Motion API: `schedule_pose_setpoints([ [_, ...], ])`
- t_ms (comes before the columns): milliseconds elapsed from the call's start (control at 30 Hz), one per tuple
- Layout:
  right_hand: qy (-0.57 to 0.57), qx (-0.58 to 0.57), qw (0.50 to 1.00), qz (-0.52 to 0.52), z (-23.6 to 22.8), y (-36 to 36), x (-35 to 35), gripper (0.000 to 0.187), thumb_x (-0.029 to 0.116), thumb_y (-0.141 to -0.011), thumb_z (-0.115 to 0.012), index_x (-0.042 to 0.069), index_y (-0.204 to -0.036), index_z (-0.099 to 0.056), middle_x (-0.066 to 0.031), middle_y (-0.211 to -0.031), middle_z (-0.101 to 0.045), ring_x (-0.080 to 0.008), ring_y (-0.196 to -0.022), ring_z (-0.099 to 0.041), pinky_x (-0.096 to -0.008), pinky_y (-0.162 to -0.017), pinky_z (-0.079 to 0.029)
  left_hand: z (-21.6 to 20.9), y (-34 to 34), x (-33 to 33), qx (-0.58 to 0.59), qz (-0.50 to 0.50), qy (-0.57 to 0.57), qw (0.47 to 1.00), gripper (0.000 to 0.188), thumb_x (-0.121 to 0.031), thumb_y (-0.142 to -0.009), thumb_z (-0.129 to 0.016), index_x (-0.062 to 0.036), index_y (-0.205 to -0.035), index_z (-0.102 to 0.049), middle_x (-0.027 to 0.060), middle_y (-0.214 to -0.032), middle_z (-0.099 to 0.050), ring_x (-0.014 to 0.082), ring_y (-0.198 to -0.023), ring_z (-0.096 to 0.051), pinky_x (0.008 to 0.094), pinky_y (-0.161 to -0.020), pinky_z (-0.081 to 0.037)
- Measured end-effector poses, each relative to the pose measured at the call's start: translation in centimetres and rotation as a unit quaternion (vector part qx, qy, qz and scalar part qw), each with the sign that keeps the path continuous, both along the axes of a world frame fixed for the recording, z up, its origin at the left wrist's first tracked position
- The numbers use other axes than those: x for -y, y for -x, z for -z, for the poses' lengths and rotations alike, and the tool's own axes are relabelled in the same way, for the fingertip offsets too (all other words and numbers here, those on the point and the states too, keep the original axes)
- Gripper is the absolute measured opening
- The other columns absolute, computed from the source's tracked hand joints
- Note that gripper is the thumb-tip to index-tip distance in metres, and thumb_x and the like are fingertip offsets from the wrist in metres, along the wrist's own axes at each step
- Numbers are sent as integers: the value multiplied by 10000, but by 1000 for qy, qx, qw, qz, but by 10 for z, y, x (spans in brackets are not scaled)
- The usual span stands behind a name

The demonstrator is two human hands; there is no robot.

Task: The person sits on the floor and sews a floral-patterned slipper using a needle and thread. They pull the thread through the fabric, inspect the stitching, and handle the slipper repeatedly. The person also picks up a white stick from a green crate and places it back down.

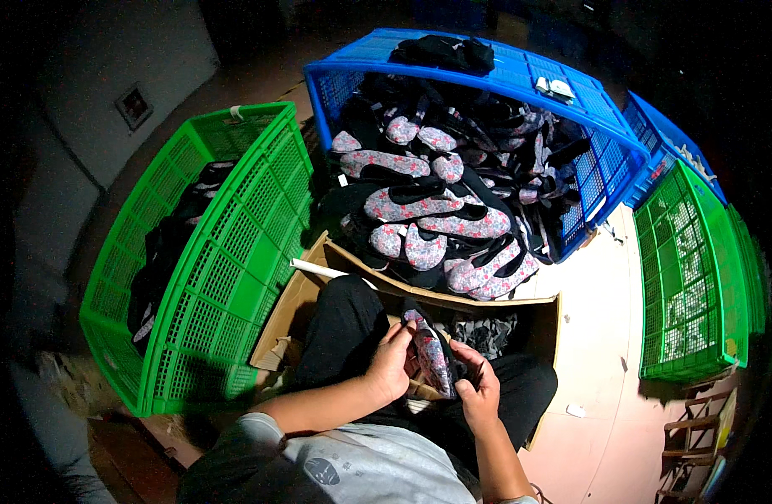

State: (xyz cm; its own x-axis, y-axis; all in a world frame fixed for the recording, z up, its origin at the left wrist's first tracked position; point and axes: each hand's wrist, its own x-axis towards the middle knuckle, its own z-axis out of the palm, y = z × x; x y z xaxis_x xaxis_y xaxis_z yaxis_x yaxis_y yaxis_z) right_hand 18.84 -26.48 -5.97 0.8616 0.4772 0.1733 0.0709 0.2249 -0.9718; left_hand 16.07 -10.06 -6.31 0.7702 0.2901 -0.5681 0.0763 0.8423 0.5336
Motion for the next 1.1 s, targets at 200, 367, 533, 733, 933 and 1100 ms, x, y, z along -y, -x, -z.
schedule_pose_setpoints([
  [200, 17, 10, 1000, 2, -16, -9, -6, 559, 344, -857, -704, -35, -1238, -548, -174, -1278, -588, -252, -1210, -540, -379, -1067, -369, 15, -1, 3, 7, -46, -22, 999, 122, -242, -997, -550, -133, -1047, -570, 3, -936, -632, 119, -834, -620, 277, -750, -513],
  [367, 144, -24, 987, 63, -21, -14, -12, 331, 65, -844, -725, -11, -1152, -629, -81, -1112, -660, -139, -1012, -599, -275, -916, -456, 30, -2, 1, 4, -56, 11, 998, 319, -284, -930, -653, -138, -1197, -556, -9, -967, -603, 106, -848, -564, 291, -741, -463],
  [533, 171, -64, 979, 88, -6, -21, -6, 248, 78, -854, -722, 2, -1083, -664, -25, -952, -661, -93, -848, -587, -240, -796, -480, 18, 2, 5, -24, -28, 7, 999, 114, -235, -957, -613, -152, -1030, -586, 3, -980, -624, 129, -922, -595, 310, -827, -462],
  [733, 222, -86, 962, 137, -1, -16, -21, 176, 154, -901, -684, -8, -968, -664, -15, -829, -628, -84, -734, -545, -234, -708, -462, 34, 4, 5, -10, -32, 12, 999, 99, -242, -946, -627, -162, -997, -599, -12, -949, -617, 110, -864, -572, 289, -806, -450],
  [933, 145, -59, 961, 230, 36, -18, -19, 124, 19, -874, -681, 4, -782, -599, 23, -728, -583, -48, -690, -474, -213, -653, -410, 29, 5, 11, -13, -39, 13, 999, 146, -249, -916, -666, -157, -1011, -603, -34, -911, -589, 80, -807, -519, 253, -729, -416],
  [1100, 96, -104, 957, 254, 34, -18, -19, 113, 49, -894, -669, 25, -818, -589, 15, -768, -580, -63, -703, -498, -214, -672, -416, 36, 5, 10, -30, -35, 12, 999, 107, -229, -932, -647, -171, -1008, -598, -23, -966, -630, 105, -875, -569, 280, -782, -434],
])
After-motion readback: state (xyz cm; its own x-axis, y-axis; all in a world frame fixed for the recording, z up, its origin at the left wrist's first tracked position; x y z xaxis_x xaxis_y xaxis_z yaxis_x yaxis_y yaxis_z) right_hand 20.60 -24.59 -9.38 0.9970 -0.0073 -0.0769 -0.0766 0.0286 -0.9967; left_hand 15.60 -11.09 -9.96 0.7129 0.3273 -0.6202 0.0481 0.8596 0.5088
